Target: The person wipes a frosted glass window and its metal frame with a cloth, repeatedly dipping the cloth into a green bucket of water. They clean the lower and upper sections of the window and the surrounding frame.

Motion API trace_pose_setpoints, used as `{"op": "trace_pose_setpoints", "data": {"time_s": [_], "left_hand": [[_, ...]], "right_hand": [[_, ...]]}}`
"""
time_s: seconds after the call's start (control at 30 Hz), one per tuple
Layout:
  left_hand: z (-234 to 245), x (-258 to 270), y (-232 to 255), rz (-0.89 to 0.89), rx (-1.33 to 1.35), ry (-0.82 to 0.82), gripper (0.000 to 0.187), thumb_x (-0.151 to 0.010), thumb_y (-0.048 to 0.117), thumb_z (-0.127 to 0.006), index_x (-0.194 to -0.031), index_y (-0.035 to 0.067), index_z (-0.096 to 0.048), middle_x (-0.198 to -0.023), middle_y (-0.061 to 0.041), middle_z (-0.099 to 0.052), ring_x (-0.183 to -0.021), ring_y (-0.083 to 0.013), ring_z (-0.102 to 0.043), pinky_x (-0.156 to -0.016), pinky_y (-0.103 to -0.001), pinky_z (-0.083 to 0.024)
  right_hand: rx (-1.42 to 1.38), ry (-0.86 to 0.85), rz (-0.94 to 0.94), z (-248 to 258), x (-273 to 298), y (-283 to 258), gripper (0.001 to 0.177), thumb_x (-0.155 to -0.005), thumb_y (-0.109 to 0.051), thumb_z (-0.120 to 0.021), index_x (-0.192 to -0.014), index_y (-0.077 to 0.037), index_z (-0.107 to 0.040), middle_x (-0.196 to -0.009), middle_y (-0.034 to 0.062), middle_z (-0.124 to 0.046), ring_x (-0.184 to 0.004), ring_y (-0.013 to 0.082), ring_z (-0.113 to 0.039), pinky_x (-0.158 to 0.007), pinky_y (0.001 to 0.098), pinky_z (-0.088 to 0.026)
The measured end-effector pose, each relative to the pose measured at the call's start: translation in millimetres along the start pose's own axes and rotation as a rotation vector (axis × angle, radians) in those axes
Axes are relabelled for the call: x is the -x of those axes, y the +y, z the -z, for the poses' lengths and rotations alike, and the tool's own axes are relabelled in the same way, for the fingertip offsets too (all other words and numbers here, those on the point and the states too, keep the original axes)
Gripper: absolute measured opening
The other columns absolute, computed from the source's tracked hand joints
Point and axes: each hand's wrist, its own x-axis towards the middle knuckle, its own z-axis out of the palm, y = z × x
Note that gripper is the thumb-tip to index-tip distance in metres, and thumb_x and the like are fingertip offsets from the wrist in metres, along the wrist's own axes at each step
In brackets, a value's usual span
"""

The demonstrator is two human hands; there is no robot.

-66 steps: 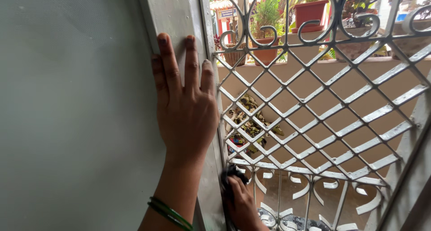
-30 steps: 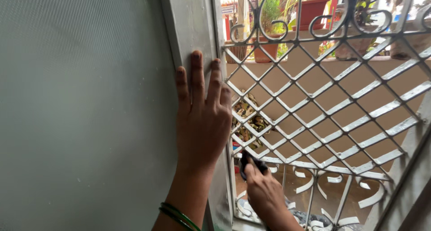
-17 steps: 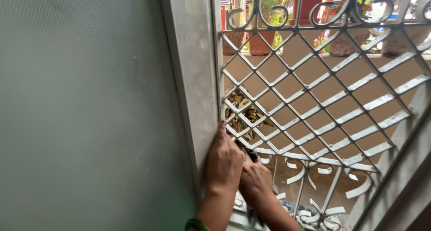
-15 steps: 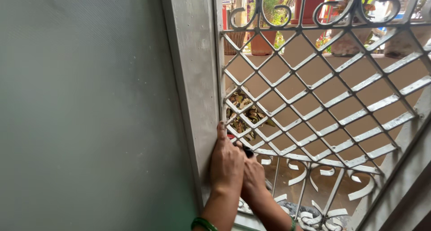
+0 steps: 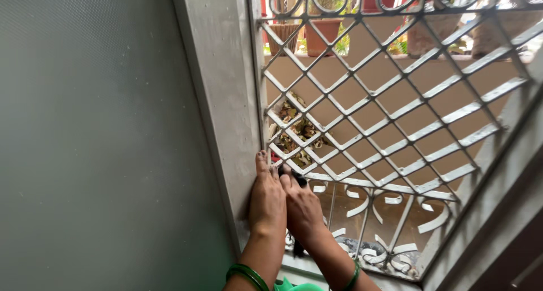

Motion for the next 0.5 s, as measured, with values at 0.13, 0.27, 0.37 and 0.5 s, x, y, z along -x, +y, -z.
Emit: {"op": "trace_pose_setpoints", "data": {"time_s": [0.13, 0.27, 0.37, 0.5], "left_hand": [[3.4, 2.5, -0.3, 0.058, 0.025, -0.006, 0.070, -0.105, 0.044, -0.031, -0.158, -0.002, -0.026, -0.163, -0.024, -0.032, -0.149, -0.0437, -0.026, -0.117, -0.061, -0.003], [5.4, 5.5, -7.8, 0.076, 0.036, 0.017, 0.071, -0.105, 0.044, -0.031, -0.157, -0.005, -0.026, -0.161, -0.027, -0.032, -0.150, -0.0461, -0.026, -0.118, -0.061, -0.005], [4.7, 13.7, -4.9, -0.012, -0.002, -0.013, 0.077, -0.104, 0.048, -0.031, -0.157, -0.007, -0.026, -0.161, -0.030, -0.030, -0.150, -0.0479, -0.025, -0.120, -0.062, -0.008], [9.4, 10.9, -9.8, 0.028, 0.025, 0.007, 0.075, -0.104, 0.048, -0.031, -0.155, -0.006, -0.030, -0.161, -0.028, -0.029, -0.148, -0.0452, -0.025, -0.121, -0.062, -0.009]], "right_hand": [[-0.223, 0.248, 0.158, 24.5, 45.1, 13.4, 0.049, -0.080, -0.005, -0.059, -0.128, 0.003, -0.052, -0.116, 0.0272, -0.070, -0.095, 0.0425, -0.073, -0.083, 0.0497, -0.060], [-0.395, 0.463, -0.164, 52.8, 76.6, 31.9, 0.030, -0.088, -0.001, -0.067, -0.116, -0.005, -0.058, -0.099, 0.0238, -0.076, -0.078, 0.0357, -0.080, -0.069, 0.0433, -0.066], [-0.560, 0.140, -0.480, 57.1, 63.1, 36.1, 0.034, -0.092, -0.002, -0.057, -0.125, -0.005, -0.052, -0.096, 0.0246, -0.074, -0.074, 0.0376, -0.079, -0.062, 0.0466, -0.066], [-0.316, 0.194, -0.332, 60.7, 20.3, 33.6, 0.044, -0.085, -0.006, -0.066, -0.125, -0.002, -0.050, -0.093, 0.0258, -0.075, -0.078, 0.0405, -0.076, -0.072, 0.0491, -0.061]]}}
